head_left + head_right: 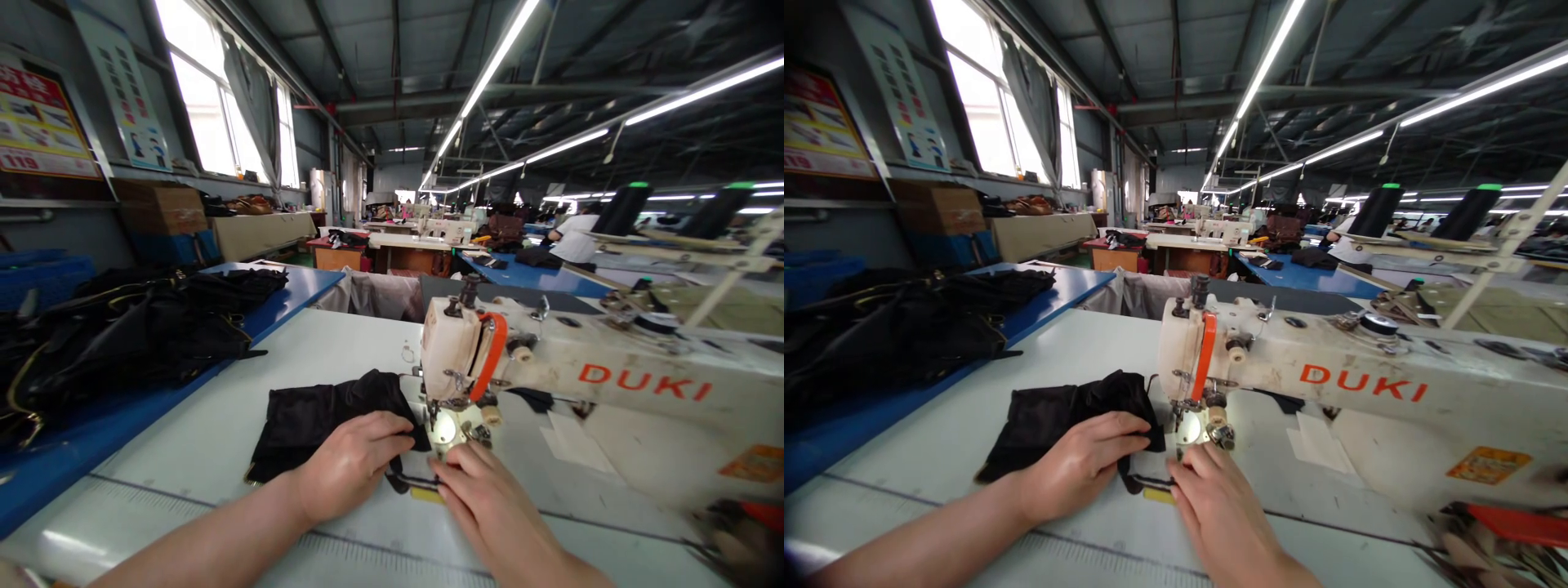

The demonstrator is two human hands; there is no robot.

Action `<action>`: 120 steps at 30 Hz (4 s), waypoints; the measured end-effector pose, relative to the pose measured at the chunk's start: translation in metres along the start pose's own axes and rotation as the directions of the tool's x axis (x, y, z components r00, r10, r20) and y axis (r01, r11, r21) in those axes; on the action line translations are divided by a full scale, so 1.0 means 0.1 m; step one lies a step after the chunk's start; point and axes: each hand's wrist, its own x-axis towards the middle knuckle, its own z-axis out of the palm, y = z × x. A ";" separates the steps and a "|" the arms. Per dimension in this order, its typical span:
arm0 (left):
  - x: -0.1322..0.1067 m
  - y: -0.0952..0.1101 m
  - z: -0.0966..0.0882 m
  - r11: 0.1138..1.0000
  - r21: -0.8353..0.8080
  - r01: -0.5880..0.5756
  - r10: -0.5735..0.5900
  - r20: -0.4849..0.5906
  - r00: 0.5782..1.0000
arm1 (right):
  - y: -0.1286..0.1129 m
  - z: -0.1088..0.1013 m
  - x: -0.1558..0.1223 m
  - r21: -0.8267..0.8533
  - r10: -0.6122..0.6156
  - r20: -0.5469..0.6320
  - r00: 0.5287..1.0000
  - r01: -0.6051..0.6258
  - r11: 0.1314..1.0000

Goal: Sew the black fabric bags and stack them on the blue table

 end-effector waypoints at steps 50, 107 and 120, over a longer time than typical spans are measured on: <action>0.11 0.06 0.06 0.990 0.115 -0.084 0.042 0.329 0.943 | 0.11 -0.04 0.16 -0.020 -0.094 0.089 0.992 0.096 0.995; 0.43 -0.22 0.26 0.995 0.098 0.028 -0.055 0.288 0.956 | 0.29 -0.01 0.18 -0.134 0.052 -0.057 0.997 -0.059 0.989; 0.45 -0.28 0.32 0.991 0.102 0.090 -0.112 0.230 0.967 | 0.30 0.02 0.14 -0.115 0.041 -0.112 0.993 -0.054 0.992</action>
